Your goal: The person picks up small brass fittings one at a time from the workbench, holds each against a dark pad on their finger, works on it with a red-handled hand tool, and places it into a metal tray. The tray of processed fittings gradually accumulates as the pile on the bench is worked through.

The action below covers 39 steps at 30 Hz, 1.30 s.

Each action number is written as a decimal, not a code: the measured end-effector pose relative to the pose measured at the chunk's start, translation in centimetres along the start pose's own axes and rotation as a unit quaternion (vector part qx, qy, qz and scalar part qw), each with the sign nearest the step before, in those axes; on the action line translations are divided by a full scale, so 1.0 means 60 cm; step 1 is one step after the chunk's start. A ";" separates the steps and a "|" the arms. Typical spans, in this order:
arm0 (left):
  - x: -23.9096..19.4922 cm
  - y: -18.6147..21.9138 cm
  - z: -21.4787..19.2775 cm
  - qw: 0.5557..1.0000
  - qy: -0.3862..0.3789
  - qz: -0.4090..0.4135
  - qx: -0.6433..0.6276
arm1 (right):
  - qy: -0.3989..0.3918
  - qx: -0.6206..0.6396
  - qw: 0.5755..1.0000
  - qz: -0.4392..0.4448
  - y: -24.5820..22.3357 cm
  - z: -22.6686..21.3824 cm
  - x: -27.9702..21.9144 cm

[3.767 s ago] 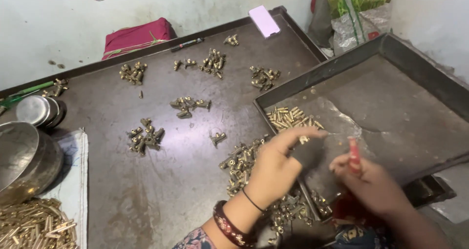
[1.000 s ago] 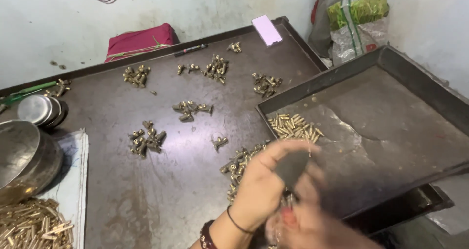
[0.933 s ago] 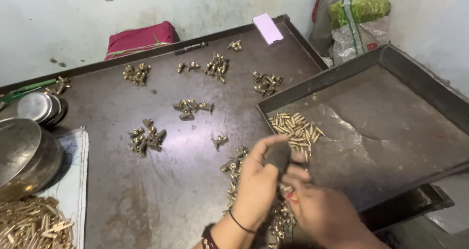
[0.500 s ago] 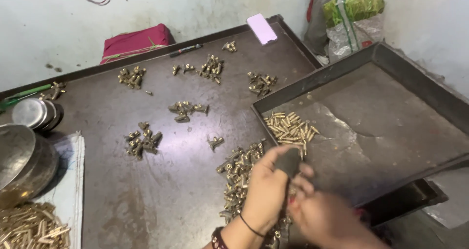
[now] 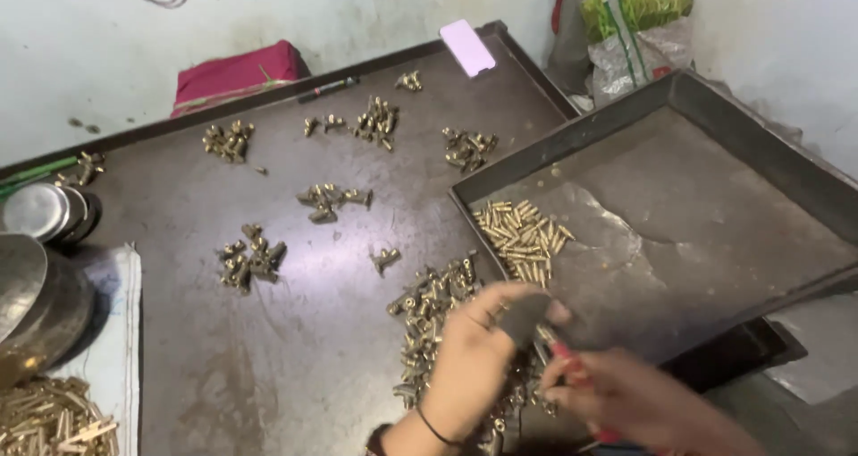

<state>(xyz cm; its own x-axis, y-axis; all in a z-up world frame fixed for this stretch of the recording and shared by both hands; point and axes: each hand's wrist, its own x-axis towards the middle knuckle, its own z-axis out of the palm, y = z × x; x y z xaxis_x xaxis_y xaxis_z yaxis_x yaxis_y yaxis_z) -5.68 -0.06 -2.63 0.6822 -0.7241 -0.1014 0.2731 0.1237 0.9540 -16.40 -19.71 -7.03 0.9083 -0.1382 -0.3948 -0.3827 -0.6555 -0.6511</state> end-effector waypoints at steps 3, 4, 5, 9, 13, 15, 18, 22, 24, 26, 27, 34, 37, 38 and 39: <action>0.011 0.023 -0.025 0.986 0.011 0.130 -0.099 | -0.044 0.131 0.989 -0.048 0.057 -0.020 0.035; 0.011 0.013 -0.029 0.990 0.032 0.128 -0.045 | 0.012 0.136 0.989 -0.060 0.059 -0.025 0.042; 0.010 0.003 -0.034 0.991 0.054 0.125 0.009 | 0.067 0.139 0.985 -0.071 0.061 -0.029 0.049; 0.017 -0.075 -0.061 0.768 -0.032 0.276 0.577 | 0.099 0.149 0.984 0.001 0.038 -0.025 0.098; 0.013 -0.042 -0.076 0.895 0.030 0.216 0.390 | 0.106 -0.084 0.985 0.110 -0.017 -0.018 0.116; 0.015 -0.048 -0.097 0.911 0.082 0.209 0.346 | 0.090 -0.184 0.970 0.132 -0.032 -0.011 0.132; 0.025 -0.069 -0.126 0.918 0.122 0.229 0.300 | 0.042 -0.262 0.952 0.153 -0.030 -0.002 0.162; 0.024 -0.073 -0.129 0.978 0.162 0.089 0.097 | 0.038 -0.287 0.945 0.149 -0.007 0.010 0.174; 0.024 -0.072 -0.127 0.978 0.179 0.076 0.074 | 0.049 -0.293 0.945 0.137 0.005 0.007 0.172; 0.022 -0.072 -0.127 0.975 0.209 0.070 0.030 | 0.121 -0.260 0.949 0.128 0.009 -0.002 0.168; 0.016 -0.059 -0.117 0.974 0.212 0.072 0.031 | 0.122 -0.261 0.950 0.124 0.006 -0.004 0.156; -0.004 -0.022 -0.067 0.980 0.059 -0.037 -0.188 | 0.164 0.161 0.973 -0.028 -0.124 -0.017 0.043; -0.005 -0.019 -0.080 0.982 0.070 -0.010 -0.175 | 0.144 0.101 0.984 -0.032 -0.108 0.010 0.025; -0.001 -0.020 -0.086 0.980 0.085 0.008 -0.182 | 0.128 0.061 0.990 -0.023 -0.095 0.021 0.020; -0.003 -0.011 -0.086 0.980 0.085 0.009 -0.180 | 0.128 0.061 0.990 -0.024 -0.100 0.024 0.019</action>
<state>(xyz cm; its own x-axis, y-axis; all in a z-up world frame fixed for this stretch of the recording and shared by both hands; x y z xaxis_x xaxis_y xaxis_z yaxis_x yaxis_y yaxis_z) -2.47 3.48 -4.67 0.7841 -0.5997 -0.1599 0.4607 0.3898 0.7974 -13.29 -14.84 -4.51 0.9332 -0.3030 -0.1932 -0.3405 -0.5736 -0.7450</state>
